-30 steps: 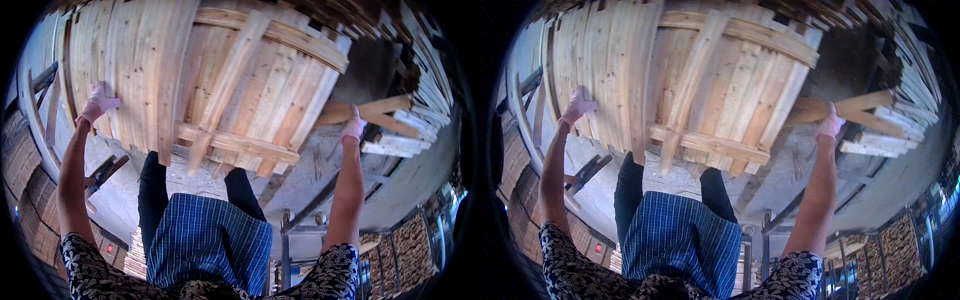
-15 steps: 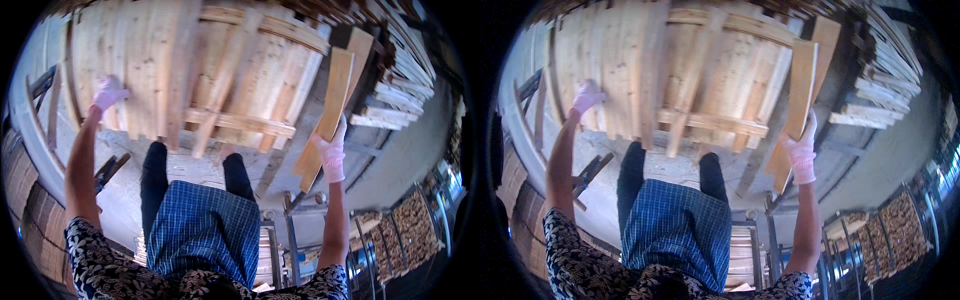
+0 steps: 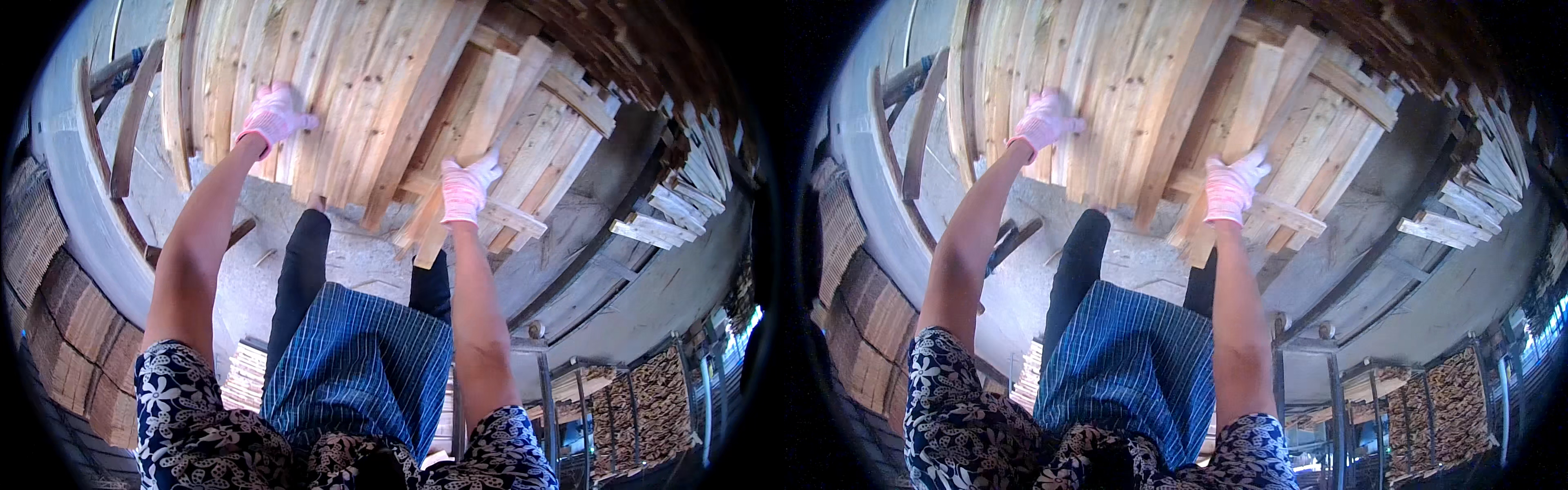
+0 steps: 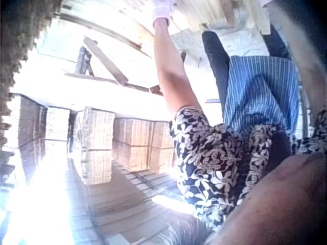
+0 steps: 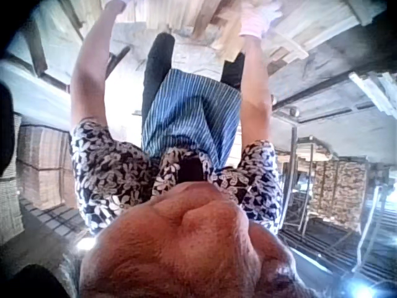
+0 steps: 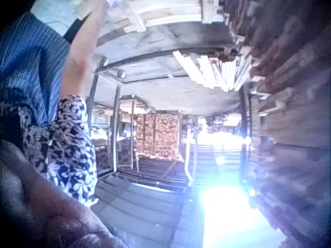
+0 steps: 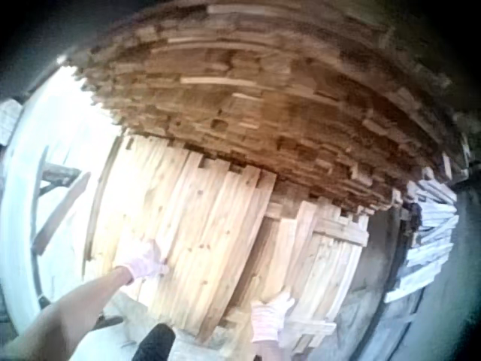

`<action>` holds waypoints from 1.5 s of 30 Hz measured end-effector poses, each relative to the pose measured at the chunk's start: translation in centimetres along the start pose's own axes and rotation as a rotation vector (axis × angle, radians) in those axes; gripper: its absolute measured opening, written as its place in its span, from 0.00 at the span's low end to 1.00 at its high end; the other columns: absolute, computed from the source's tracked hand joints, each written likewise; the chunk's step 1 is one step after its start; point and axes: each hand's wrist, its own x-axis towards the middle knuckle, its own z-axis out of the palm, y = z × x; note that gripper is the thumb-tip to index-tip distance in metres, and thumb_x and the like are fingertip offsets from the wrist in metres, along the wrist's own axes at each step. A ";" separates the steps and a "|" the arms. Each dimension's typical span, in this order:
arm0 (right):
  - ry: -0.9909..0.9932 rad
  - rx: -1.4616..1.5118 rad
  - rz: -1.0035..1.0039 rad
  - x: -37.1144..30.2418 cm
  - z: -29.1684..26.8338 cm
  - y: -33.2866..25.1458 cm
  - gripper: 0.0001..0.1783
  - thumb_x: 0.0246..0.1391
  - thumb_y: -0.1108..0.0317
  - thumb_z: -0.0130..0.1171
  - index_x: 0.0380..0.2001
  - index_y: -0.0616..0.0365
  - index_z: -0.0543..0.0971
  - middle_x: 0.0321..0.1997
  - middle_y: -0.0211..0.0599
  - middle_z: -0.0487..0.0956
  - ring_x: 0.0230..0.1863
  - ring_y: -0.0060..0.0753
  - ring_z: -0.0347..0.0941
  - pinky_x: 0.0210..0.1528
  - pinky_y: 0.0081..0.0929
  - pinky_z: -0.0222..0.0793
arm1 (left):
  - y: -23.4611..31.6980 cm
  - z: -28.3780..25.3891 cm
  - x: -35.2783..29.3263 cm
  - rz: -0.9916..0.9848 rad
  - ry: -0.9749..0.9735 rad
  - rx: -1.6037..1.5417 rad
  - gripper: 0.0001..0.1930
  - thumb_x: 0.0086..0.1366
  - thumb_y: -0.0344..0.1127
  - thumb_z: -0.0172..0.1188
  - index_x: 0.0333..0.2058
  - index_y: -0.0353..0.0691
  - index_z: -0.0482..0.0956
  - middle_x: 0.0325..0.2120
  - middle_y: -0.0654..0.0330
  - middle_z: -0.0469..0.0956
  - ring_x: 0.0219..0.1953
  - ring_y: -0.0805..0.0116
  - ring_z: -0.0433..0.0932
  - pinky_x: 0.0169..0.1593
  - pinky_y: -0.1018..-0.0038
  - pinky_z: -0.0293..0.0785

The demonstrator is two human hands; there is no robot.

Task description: The person lifts bundles of wooden planks from a pile on the floor and stacks them onto a wooden rack. They wear pink gloves and repeatedly pick up, carry, and arrange the wood pieces to build a neat stack.

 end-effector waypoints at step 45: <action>0.042 -0.113 -0.239 0.1 1.9 -2.9 0.47 0.66 0.59 0.51 0.74 0.64 0.35 0.75 0.70 0.49 0.73 0.65 0.54 0.74 0.46 0.53 | -4.0 -3.5 -1.9 0.140 0.055 -0.257 0.31 0.53 0.53 0.70 0.48 0.36 0.76 0.48 0.46 0.75 0.53 0.45 0.75 0.54 0.56 0.75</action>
